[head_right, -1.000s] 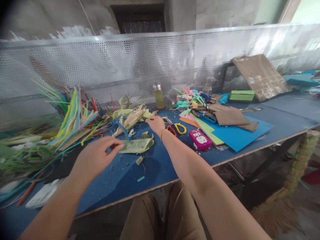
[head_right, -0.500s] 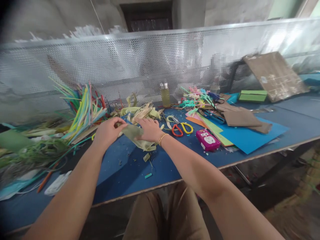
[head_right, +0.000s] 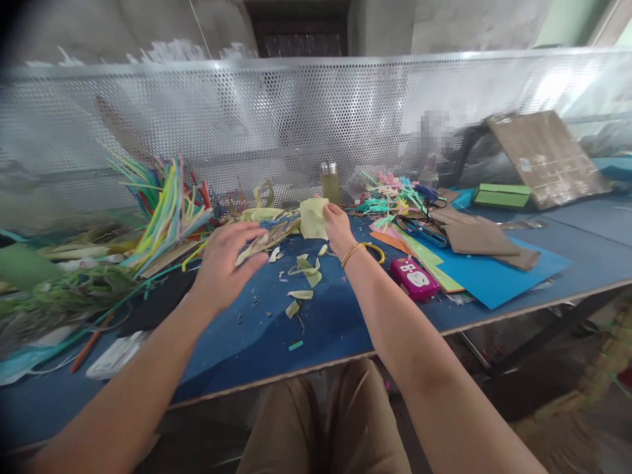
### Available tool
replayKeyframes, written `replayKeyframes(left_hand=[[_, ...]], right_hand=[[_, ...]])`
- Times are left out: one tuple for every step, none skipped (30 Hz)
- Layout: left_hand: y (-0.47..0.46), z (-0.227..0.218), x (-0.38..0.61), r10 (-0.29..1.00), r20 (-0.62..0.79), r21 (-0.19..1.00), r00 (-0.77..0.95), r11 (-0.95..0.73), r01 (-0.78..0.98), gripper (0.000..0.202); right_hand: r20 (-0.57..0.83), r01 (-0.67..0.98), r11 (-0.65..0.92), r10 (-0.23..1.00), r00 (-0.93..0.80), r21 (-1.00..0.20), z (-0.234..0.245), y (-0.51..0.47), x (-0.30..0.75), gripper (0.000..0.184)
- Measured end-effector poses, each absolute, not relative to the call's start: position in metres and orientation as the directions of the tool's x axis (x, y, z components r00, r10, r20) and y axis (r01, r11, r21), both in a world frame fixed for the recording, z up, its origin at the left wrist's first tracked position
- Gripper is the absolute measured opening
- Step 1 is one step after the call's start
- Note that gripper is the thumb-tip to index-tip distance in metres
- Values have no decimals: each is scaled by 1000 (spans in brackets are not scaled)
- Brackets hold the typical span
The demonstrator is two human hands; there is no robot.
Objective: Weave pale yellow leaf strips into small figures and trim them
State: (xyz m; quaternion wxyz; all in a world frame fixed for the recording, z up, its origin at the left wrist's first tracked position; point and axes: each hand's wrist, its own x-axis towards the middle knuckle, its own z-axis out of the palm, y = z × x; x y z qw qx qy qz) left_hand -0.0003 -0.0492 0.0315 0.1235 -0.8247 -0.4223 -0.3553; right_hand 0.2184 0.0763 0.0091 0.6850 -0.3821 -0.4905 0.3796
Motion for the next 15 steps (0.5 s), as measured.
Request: replayKeyframes(left_hand=[[-62, 28, 4, 606, 605, 51, 517, -677, 734, 55], [-76, 22, 9, 594, 504, 19, 627, -734, 679, 63], [-88, 15, 14, 562, 402, -2, 723, -789, 614, 70], [-99, 7, 18, 526, 308, -10, 793, -831, 556, 74], [-107, 0, 21, 491, 224, -11, 842, -863, 506, 75], [-112, -6, 24, 465, 151, -7, 873, -882, 471, 72], [-114, -12, 27, 450, 90, 1, 889, -892, 452, 69], [-112, -15, 29, 438, 43, 12, 898, -899, 438, 66], [-107, -18, 31, 434, 5, 21, 901, -901, 434, 64], [-98, -20, 32, 432, -20, 26, 901, -901, 433, 62], [-85, -21, 34, 439, -31, 23, 898, -898, 440, 58], [-70, -22, 35, 455, -25, 8, 890, -890, 455, 54], [-52, -23, 36, 470, -12, -17, 882, -883, 470, 51], [-32, -23, 36, 492, 18, -52, 870, -869, 492, 48], [-11, -24, 35, 512, 29, -90, 859, -854, 512, 47]], right_hand=[[386, -143, 429, 888, 251, -892, 11, 76, 221, 24], [386, -134, 437, 876, 290, -890, 13, 76, 223, 23], [387, -114, 447, 855, 345, -887, 15, 75, 225, 22], [391, -87, 459, 829, 400, -884, 17, 75, 227, 22], [399, -63, 472, 802, 445, -879, 19, 75, 229, 23], [403, -50, 483, 780, 478, -874, 20, 75, 231, 24], [403, -47, 489, 766, 500, -871, 21, 75, 233, 25], [400, -51, 494, 757, 516, -868, 22, 75, 234, 25], [396, -60, 498, 752, 527, -865, 23, 76, 236, 25], [393, -73, 504, 749, 534, -861, 24, 77, 237, 24], [391, -87, 509, 750, 534, -857, 25, 79, 239, 22], [390, -100, 513, 752, 531, -852, 25, 80, 240, 21], [390, -112, 517, 755, 527, -849, 25, 81, 241, 20], [388, -121, 518, 757, 525, -847, 24, 83, 242, 20], [385, -120, 516, 757, 528, -848, 23, 84, 244, 21]])
